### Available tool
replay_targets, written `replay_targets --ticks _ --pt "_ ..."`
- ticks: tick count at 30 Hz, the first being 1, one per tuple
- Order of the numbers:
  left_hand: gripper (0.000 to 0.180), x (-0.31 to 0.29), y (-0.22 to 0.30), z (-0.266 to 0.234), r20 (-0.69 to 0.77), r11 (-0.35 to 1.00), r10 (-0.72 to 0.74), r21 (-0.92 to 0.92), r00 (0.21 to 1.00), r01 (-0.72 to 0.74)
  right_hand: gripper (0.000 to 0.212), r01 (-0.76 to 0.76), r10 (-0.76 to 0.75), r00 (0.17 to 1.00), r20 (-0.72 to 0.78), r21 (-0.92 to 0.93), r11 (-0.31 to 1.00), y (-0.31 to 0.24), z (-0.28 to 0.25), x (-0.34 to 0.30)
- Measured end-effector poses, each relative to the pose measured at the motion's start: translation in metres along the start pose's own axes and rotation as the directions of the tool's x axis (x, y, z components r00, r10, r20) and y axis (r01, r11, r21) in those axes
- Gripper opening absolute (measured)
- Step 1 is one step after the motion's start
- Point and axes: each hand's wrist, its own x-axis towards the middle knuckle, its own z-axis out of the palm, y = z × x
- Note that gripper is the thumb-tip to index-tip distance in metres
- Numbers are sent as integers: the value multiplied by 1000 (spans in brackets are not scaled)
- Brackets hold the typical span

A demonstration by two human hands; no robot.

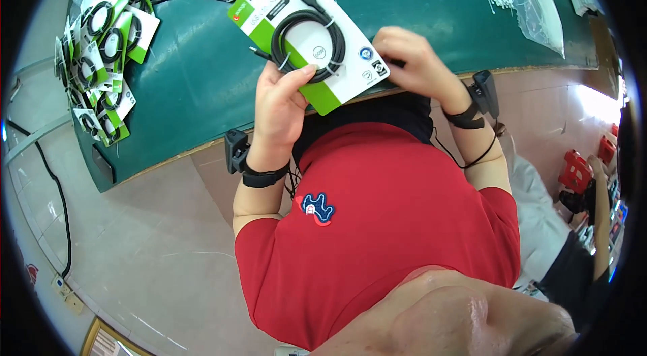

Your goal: Manually packaging USB cables into retail cardboard and plastic blister packs.

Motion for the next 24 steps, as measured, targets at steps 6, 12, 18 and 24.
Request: replay_targets --ticks 6,12,18,24 --pt "40 3 -18 5 -78 951 215 243 973 -191 29 -229 248 935 -253 105 968 -16 -4 21" --pt "36 9 -31 16 -44 937 269 244 962 -251 43 -344 342 877 -337 56 937 -42 22 34" --pt "28 14 -39 13 -105 967 247 82 963 -239 53 -344 330 903 -276 -2 939 -32 28 27" --pt "28 15 -44 11 -98 960 256 146 962 -240 45 -110 -37 945 -325 -423 900 -34 14 42"
